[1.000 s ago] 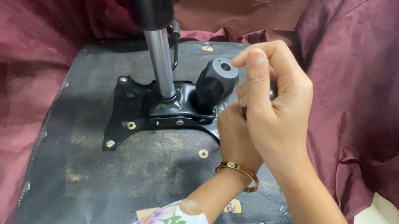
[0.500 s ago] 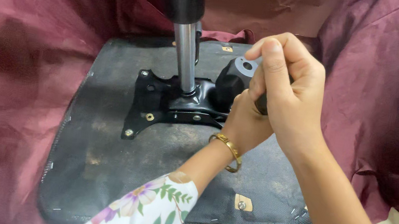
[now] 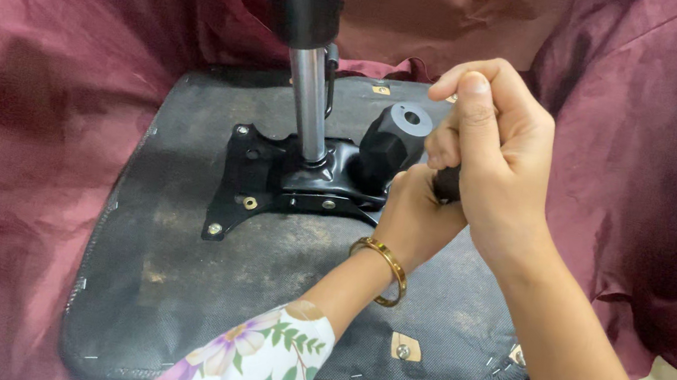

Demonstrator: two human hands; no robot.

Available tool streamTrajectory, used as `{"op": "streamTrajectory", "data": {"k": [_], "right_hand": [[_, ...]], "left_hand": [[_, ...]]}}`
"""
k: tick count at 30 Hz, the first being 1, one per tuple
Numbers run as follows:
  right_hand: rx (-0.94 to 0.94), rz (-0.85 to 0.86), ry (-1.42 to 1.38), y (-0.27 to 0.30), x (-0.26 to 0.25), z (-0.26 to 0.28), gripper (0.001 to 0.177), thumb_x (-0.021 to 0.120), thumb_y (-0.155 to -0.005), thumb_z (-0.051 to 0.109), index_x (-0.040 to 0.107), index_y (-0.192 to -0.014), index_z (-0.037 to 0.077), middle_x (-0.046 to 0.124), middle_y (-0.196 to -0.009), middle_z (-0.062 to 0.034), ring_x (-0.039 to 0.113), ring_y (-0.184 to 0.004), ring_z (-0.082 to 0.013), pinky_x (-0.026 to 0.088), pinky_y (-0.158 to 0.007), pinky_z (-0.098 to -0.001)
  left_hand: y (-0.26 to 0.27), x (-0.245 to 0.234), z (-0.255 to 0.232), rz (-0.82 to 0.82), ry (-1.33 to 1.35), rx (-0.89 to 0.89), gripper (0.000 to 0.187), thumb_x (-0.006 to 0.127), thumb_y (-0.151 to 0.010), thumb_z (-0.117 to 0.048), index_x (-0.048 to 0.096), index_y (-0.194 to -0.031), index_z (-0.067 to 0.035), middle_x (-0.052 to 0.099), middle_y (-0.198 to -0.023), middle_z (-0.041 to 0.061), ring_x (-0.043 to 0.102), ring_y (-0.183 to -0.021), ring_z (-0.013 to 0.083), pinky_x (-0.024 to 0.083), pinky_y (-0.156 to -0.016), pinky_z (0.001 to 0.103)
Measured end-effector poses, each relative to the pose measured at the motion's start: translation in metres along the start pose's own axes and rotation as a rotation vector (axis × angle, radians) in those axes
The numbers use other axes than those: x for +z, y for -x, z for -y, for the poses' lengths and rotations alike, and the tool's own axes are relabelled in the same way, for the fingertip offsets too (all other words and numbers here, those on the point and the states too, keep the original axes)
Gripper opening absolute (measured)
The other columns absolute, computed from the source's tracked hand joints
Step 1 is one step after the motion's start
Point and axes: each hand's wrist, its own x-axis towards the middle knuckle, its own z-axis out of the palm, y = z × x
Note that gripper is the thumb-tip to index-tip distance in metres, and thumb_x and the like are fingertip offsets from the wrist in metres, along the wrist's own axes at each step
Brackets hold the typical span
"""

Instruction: The person uses a screwdriver to tighten screws on the underside of an overturned chair. They work on multiple screws around the base plate, rotating the tool and repositioning their hands to reach different fasteners.

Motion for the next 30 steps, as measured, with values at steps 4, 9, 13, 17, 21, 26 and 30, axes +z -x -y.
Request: {"op": "streamTrajectory", "data": {"k": [4,9,13,17,21,26,30], "right_hand": [[0.044,-0.021,-0.029,-0.007,-0.005,-0.002,0.023,0.048,-0.117,0.022,0.058,-0.109,0.003,0.046,-0.069,0.0031,0.044,-0.062,-0.0060,0.043,-0.063,-0.0246],[0.058,0.016,-0.052,-0.009,-0.008,-0.003,0.024,0.049,-0.117,0.022,0.058,-0.107,0.003,0.045,-0.069,0.0032,0.042,-0.063,-0.0056,0.042,-0.063,-0.0242],[0.056,0.037,-0.050,-0.009,-0.011,-0.001,0.023,0.048,-0.117,0.022,0.058,-0.107,0.004,0.045,-0.069,0.0035,0.041,-0.062,-0.0055,0.043,-0.064,-0.0245],[0.050,0.053,-0.054,-0.006,-0.014,0.001,0.024,0.047,-0.118,0.022,0.058,-0.107,0.004,0.044,-0.068,0.0036,0.041,-0.061,-0.0054,0.042,-0.063,-0.0247],[0.051,0.057,-0.064,-0.004,-0.017,0.003,0.023,0.047,-0.118,0.022,0.057,-0.107,0.004,0.044,-0.068,0.0034,0.039,-0.061,-0.0056,0.040,-0.063,-0.0247],[0.082,0.056,-0.081,-0.001,-0.021,0.006,0.023,0.047,-0.117,0.022,0.057,-0.105,0.004,0.043,-0.066,0.0036,0.040,-0.059,-0.0058,0.040,-0.061,-0.0247],[0.061,0.064,-0.079,-0.004,-0.021,0.005,0.024,0.048,-0.117,0.022,0.057,-0.105,0.004,0.044,-0.066,0.0033,0.041,-0.059,-0.0061,0.042,-0.062,-0.0249]], "left_hand": [[-0.015,-0.007,0.006,0.161,0.031,-0.027,0.020,0.073,-0.080,-0.019,0.066,-0.073,-0.001,0.068,-0.062,0.012,0.071,-0.057,0.0221,0.055,-0.055,0.036],[-0.013,-0.005,0.004,0.124,0.048,0.019,0.016,0.071,-0.080,-0.012,0.064,-0.075,0.001,0.069,-0.064,0.015,0.070,-0.057,0.0254,0.053,-0.055,0.037],[-0.002,0.007,0.000,-0.043,-0.004,0.060,0.015,0.069,-0.083,-0.010,0.064,-0.077,0.003,0.067,-0.067,0.019,0.070,-0.061,0.0330,0.053,-0.057,0.040],[0.004,0.017,-0.003,-0.174,-0.045,0.070,0.018,0.071,-0.083,-0.011,0.063,-0.075,0.002,0.067,-0.071,0.021,0.069,-0.068,0.0394,0.053,-0.059,0.044],[0.005,0.024,-0.006,-0.207,-0.088,0.030,0.021,0.073,-0.084,-0.013,0.063,-0.073,0.002,0.067,-0.074,0.023,0.069,-0.071,0.0422,0.052,-0.062,0.047],[0.011,0.033,-0.012,-0.318,-0.154,0.042,0.017,0.075,-0.080,-0.012,0.065,-0.077,0.002,0.068,-0.076,0.023,0.067,-0.076,0.0451,0.051,-0.067,0.051],[0.007,0.033,-0.006,-0.289,-0.115,0.021,0.016,0.074,-0.081,-0.013,0.067,-0.082,0.001,0.068,-0.078,0.024,0.068,-0.080,0.0438,0.053,-0.068,0.048]]}}
